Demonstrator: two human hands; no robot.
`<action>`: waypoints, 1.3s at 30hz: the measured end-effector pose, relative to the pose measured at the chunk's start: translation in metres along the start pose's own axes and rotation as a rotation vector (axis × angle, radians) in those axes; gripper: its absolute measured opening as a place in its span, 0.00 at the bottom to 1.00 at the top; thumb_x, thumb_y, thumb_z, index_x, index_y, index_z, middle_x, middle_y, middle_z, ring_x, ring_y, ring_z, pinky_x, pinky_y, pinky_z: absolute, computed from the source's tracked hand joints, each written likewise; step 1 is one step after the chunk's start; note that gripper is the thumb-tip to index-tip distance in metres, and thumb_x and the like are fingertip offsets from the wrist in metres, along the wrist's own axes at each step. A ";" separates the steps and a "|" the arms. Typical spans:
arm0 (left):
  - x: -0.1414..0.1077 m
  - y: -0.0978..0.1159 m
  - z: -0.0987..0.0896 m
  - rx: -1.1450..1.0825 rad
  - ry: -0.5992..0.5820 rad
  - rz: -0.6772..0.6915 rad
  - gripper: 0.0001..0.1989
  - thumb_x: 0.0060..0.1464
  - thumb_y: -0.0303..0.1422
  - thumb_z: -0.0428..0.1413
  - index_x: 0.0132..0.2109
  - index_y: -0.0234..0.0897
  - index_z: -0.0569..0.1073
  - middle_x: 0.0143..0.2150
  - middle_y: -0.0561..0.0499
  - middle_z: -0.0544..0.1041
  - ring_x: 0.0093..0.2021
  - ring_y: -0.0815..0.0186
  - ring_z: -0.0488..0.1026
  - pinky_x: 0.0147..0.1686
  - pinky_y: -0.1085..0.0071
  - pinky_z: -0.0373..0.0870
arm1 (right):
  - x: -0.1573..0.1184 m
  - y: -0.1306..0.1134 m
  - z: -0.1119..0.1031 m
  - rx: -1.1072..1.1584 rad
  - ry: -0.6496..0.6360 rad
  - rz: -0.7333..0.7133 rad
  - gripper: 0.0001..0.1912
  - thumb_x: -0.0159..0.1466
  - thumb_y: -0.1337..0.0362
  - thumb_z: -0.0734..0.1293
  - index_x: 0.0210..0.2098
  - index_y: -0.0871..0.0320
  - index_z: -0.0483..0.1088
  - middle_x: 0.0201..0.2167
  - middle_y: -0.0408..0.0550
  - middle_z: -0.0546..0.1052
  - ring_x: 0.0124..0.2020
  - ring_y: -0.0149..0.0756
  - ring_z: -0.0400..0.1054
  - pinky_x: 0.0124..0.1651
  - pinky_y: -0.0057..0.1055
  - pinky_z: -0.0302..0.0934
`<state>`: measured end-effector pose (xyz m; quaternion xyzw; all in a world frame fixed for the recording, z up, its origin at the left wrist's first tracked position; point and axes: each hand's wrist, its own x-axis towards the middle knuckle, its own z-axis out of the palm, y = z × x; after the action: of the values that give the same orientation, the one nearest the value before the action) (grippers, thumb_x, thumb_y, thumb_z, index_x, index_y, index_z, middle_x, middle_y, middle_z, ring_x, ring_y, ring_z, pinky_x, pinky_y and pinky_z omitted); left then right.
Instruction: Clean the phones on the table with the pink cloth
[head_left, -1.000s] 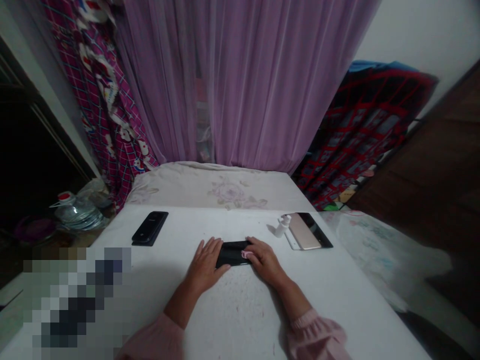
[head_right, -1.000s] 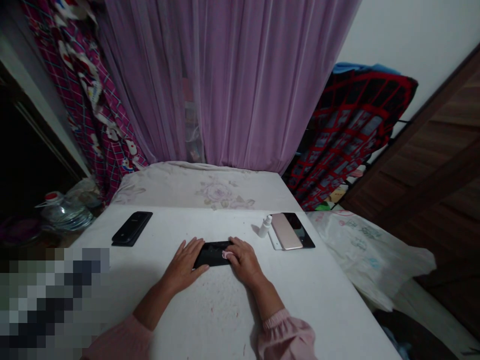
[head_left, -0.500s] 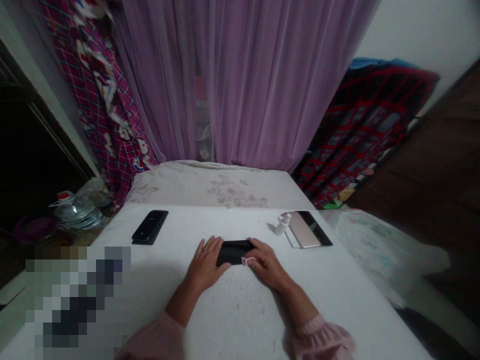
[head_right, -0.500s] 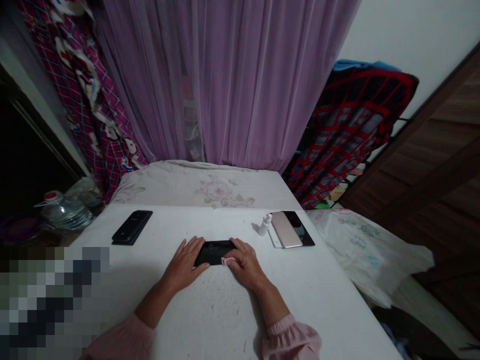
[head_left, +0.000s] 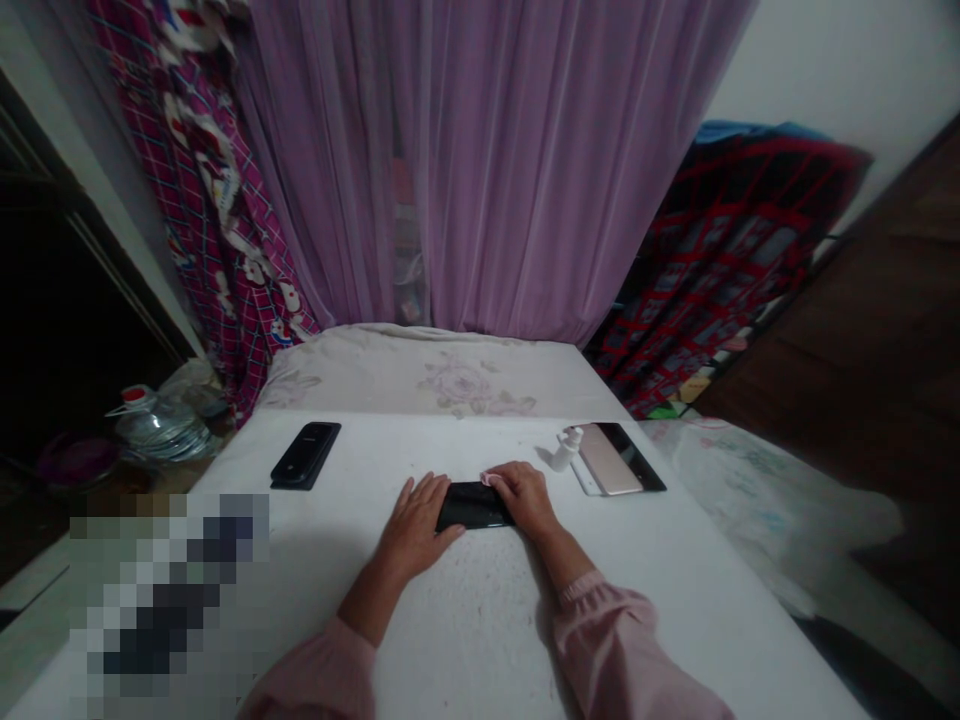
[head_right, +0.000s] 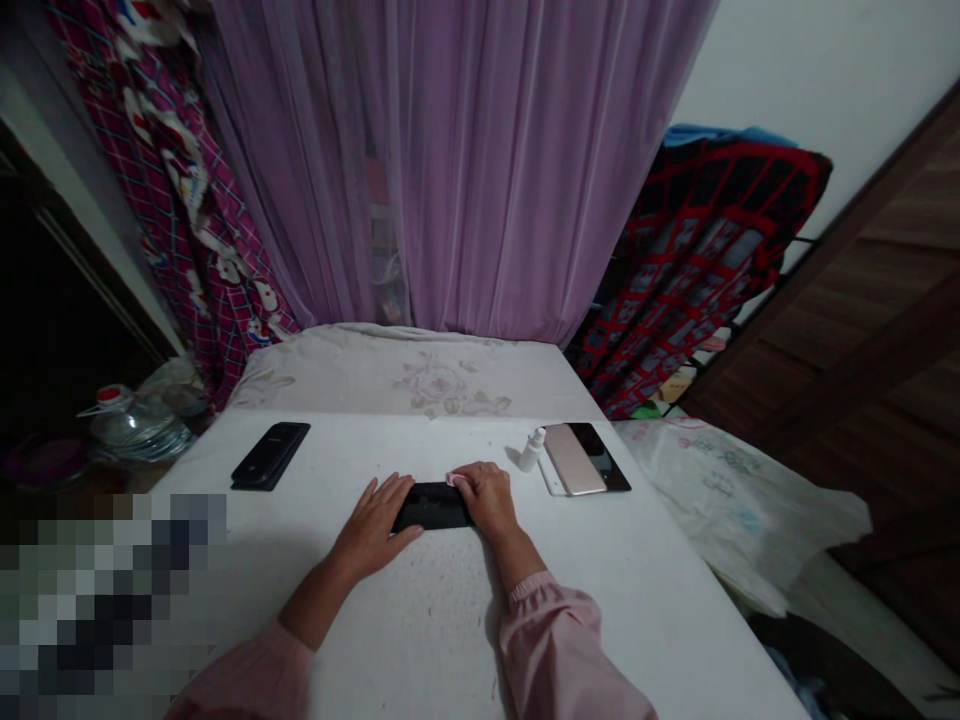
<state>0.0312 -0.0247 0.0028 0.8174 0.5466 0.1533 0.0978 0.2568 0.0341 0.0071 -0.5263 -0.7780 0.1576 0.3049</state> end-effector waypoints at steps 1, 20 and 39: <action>0.000 0.001 0.000 0.000 0.001 -0.002 0.31 0.60 0.44 0.52 0.65 0.36 0.57 0.66 0.41 0.63 0.68 0.52 0.55 0.66 0.50 0.45 | -0.003 -0.001 0.001 0.006 0.003 -0.002 0.13 0.66 0.58 0.62 0.37 0.51 0.78 0.36 0.46 0.81 0.42 0.39 0.71 0.49 0.36 0.60; -0.010 -0.031 -0.013 -0.013 -0.066 -0.063 0.33 0.55 0.43 0.58 0.64 0.37 0.61 0.68 0.42 0.59 0.70 0.53 0.50 0.67 0.50 0.43 | -0.006 -0.031 0.011 -0.069 -0.056 -0.020 0.08 0.62 0.62 0.67 0.37 0.47 0.79 0.50 0.46 0.78 0.57 0.46 0.64 0.59 0.49 0.52; -0.009 -0.033 -0.012 -0.071 -0.050 -0.061 0.32 0.53 0.44 0.58 0.63 0.41 0.62 0.68 0.43 0.59 0.70 0.53 0.50 0.67 0.49 0.43 | -0.018 -0.001 -0.010 -0.166 -0.026 0.080 0.08 0.62 0.58 0.68 0.39 0.42 0.79 0.52 0.45 0.76 0.61 0.53 0.60 0.59 0.57 0.51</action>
<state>-0.0049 -0.0200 0.0015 0.7999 0.5630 0.1491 0.1447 0.2670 0.0163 0.0099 -0.5784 -0.7704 0.1115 0.2437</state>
